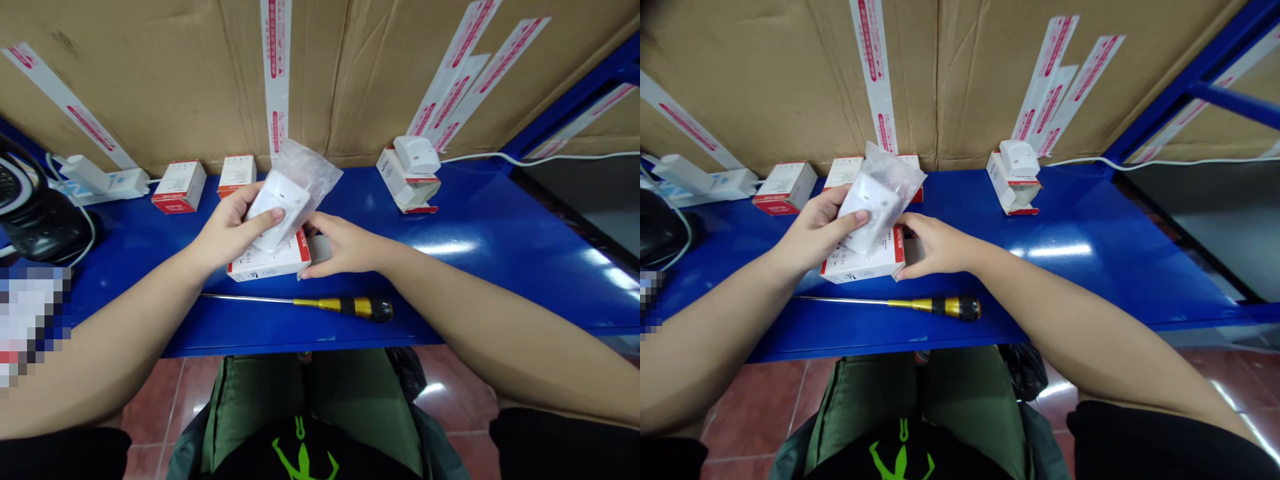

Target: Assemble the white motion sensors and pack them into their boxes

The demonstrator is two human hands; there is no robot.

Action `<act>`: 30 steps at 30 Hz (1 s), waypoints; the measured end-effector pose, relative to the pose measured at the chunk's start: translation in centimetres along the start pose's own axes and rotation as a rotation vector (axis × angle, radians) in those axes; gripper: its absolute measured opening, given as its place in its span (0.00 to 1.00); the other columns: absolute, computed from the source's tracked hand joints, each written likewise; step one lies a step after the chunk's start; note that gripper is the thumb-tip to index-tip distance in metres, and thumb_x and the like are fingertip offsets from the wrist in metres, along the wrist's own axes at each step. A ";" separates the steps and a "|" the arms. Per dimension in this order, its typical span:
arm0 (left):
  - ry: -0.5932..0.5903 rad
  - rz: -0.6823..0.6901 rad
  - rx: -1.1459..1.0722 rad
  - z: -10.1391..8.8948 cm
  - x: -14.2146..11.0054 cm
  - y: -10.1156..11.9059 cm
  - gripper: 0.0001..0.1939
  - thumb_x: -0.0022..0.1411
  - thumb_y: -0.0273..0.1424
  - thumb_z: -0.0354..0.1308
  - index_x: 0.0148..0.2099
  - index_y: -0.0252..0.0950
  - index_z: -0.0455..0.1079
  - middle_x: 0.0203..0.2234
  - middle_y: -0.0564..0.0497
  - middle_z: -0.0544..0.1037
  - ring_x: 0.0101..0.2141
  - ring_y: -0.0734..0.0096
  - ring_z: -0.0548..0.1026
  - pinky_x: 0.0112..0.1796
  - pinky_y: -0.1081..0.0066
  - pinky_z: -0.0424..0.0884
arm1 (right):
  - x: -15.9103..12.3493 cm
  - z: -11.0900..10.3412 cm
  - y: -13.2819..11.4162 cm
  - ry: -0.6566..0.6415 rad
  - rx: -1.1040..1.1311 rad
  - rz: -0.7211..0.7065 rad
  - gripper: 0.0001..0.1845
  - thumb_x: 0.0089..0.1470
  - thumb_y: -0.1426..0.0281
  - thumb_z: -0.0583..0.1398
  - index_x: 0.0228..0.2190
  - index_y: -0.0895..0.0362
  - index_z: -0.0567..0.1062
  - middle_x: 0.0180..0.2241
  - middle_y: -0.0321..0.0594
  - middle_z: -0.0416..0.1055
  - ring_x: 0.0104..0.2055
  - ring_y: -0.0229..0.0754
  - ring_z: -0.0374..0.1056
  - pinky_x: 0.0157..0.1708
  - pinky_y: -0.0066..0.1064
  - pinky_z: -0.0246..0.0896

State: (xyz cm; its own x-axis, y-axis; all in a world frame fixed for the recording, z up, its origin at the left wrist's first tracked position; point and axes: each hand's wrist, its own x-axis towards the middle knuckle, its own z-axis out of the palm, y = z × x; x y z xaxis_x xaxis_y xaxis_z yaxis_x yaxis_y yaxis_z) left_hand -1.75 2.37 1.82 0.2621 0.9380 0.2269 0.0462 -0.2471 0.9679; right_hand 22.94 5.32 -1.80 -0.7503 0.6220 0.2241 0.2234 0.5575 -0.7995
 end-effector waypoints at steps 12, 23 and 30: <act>-0.055 0.110 0.102 -0.1 0.2 -0.1 0.32 0.57 0.49 0.78 0.57 0.36 0.80 0.53 0.41 0.85 0.48 0.56 0.85 0.45 0.67 0.82 | 0.3 -1.8 1.8 -0.026 0.205 -0.122 0.69 0.41 0.46 0.79 0.74 0.48 0.56 0.70 0.52 0.67 0.70 0.62 0.67 0.68 0.55 0.67; -0.231 0.347 0.416 0.1 -0.4 0.2 0.27 0.62 0.44 0.75 0.58 0.37 0.78 0.55 0.42 0.85 0.53 0.55 0.84 0.56 0.59 0.80 | -0.3 -2.1 -1.9 0.173 -0.341 -0.523 0.26 0.61 0.63 0.72 0.60 0.44 0.78 0.64 0.46 0.73 0.68 0.54 0.68 0.68 0.54 0.65; -0.252 0.429 0.698 -1.1 -0.4 -0.1 0.50 0.52 0.51 0.79 0.69 0.37 0.65 0.57 0.39 0.80 0.54 0.50 0.81 0.56 0.54 0.78 | -2.0 -6.0 -1.5 0.214 -0.231 -0.331 0.22 0.52 0.61 0.77 0.48 0.50 0.82 0.47 0.42 0.81 0.48 0.49 0.78 0.46 0.42 0.76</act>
State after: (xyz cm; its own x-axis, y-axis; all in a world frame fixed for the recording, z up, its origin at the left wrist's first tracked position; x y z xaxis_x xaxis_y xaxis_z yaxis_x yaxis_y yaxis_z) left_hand -2.92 2.25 1.74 0.5956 0.6675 0.4470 0.4553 -0.7389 0.4967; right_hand 27.83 6.54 2.28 -0.6649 0.4759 0.5757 0.1444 0.8381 -0.5260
